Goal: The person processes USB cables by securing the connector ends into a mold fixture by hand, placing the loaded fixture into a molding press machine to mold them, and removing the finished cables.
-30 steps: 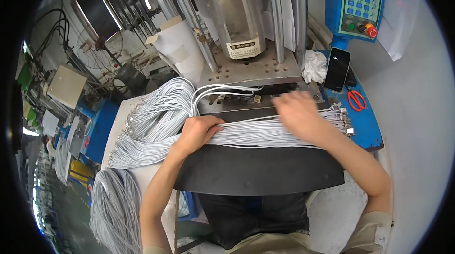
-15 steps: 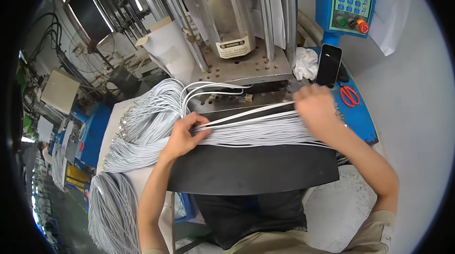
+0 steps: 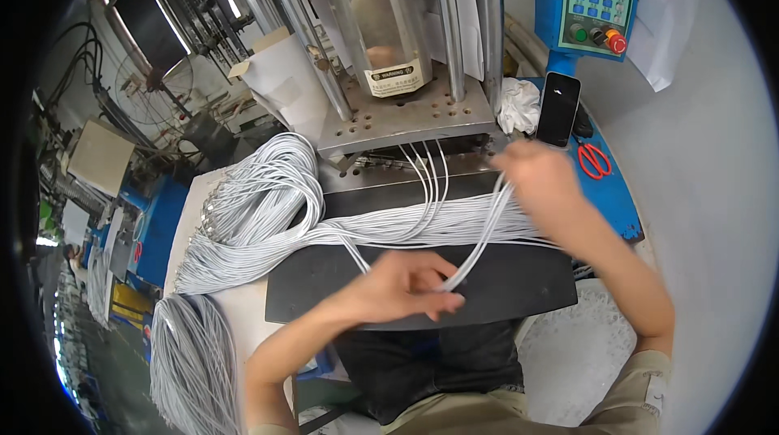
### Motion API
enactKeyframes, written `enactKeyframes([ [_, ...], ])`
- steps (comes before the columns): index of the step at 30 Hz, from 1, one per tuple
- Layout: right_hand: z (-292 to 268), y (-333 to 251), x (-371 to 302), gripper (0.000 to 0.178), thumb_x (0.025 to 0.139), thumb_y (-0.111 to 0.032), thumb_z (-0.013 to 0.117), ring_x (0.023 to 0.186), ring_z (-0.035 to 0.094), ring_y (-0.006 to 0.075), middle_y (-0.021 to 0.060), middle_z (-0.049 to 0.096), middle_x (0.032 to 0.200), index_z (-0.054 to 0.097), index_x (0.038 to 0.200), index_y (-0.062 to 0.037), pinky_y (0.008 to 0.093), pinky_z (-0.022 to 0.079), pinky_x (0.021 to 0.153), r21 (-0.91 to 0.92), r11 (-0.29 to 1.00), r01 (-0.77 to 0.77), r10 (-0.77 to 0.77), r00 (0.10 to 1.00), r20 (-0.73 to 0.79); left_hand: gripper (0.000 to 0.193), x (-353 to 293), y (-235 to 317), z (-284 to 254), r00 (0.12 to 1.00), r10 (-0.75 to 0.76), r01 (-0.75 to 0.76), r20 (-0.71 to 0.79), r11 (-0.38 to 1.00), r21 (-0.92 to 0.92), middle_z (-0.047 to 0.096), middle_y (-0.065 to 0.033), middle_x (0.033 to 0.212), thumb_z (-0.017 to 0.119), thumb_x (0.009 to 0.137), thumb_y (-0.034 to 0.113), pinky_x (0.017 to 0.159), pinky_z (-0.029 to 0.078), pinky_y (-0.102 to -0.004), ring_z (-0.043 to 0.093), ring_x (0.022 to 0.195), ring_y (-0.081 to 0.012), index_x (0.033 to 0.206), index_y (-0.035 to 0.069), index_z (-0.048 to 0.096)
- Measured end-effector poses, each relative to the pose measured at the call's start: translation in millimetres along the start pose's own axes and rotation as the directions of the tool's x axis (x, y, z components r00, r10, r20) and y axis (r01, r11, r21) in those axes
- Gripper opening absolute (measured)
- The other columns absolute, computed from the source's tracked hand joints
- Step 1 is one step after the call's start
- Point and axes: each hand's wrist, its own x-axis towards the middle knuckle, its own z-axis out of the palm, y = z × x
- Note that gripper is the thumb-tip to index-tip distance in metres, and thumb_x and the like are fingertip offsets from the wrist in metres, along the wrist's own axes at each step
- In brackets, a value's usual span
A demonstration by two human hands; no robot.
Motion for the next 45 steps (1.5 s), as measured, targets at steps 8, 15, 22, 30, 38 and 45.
enactKeyframes([
  [8,11,-53,24,0.027,0.082,-0.004,0.065,0.088,0.072,0.0389,0.0227,0.072,0.089,0.067,0.109,0.0005,0.0477,0.058,0.074,0.275,0.961,-0.015,-0.08,0.94,0.332,0.023,-23,-63,7,0.993,-0.116,0.058,-0.025,0.656,-0.753,0.074,-0.0101,0.092,0.065,0.105,0.018,0.067,0.055,-0.0261,0.067,0.073,-0.0115,0.114,-0.003,0.065],
  [15,153,-13,83,0.028,0.083,-0.014,0.068,0.095,0.071,0.0386,0.0203,0.073,0.093,0.067,0.108,-0.0033,0.0507,0.057,0.078,0.324,0.932,-0.162,0.104,0.976,0.19,0.023,-20,-66,24,0.931,-0.107,-0.132,-0.349,0.792,-0.596,0.074,-0.0142,0.102,0.059,0.107,0.016,0.065,0.054,-0.0277,0.065,0.071,-0.0124,0.121,-0.002,0.055],
  [22,149,-31,74,0.024,0.082,-0.01,0.066,0.09,0.071,0.0422,0.0225,0.07,0.086,0.063,0.101,0.0039,0.0495,0.057,0.077,0.009,0.999,0.047,-0.047,0.997,0.056,0.02,-25,-75,18,0.948,-0.125,-0.121,-0.292,0.705,-0.699,0.074,-0.0153,0.105,0.058,0.107,0.014,0.064,0.053,-0.0272,0.062,0.068,-0.0119,0.12,0.0,0.052],
  [30,49,-14,30,0.033,0.081,-0.013,0.075,0.072,0.071,0.03,0.0154,0.07,0.079,0.06,0.105,0.0036,0.0397,0.056,0.061,0.44,0.762,-0.476,0.064,0.731,0.68,0.016,-23,-81,7,0.956,-0.129,-0.108,-0.265,0.682,-0.723,0.074,-0.014,0.099,0.064,0.104,0.012,0.064,0.054,-0.0275,0.064,0.07,-0.0129,0.114,0.0,0.06],
  [38,43,-75,21,0.028,0.102,-0.026,0.067,0.067,0.074,0.0168,0.0092,0.069,0.078,0.061,0.097,0.0011,0.0275,0.057,0.052,0.731,-0.057,-0.68,0.006,0.732,0.682,0.014,-25,-79,16,0.936,-0.174,-0.122,-0.305,0.653,-0.748,0.075,-0.0123,0.093,0.075,0.096,0.006,0.065,0.059,-0.0306,0.071,0.076,-0.0164,0.105,-0.004,0.071],
  [45,55,-87,23,0.035,0.106,-0.03,0.062,0.051,0.068,0.0143,0.008,0.066,0.069,0.064,0.095,0.0033,0.0246,0.052,0.042,0.74,0.225,-0.634,-0.057,0.75,0.659,0.018,-25,-74,16,0.931,-0.202,-0.089,-0.303,0.682,-0.726,0.076,-0.014,0.095,0.074,0.097,0.008,0.065,0.06,-0.0308,0.072,0.074,-0.0179,0.109,-0.005,0.071],
])
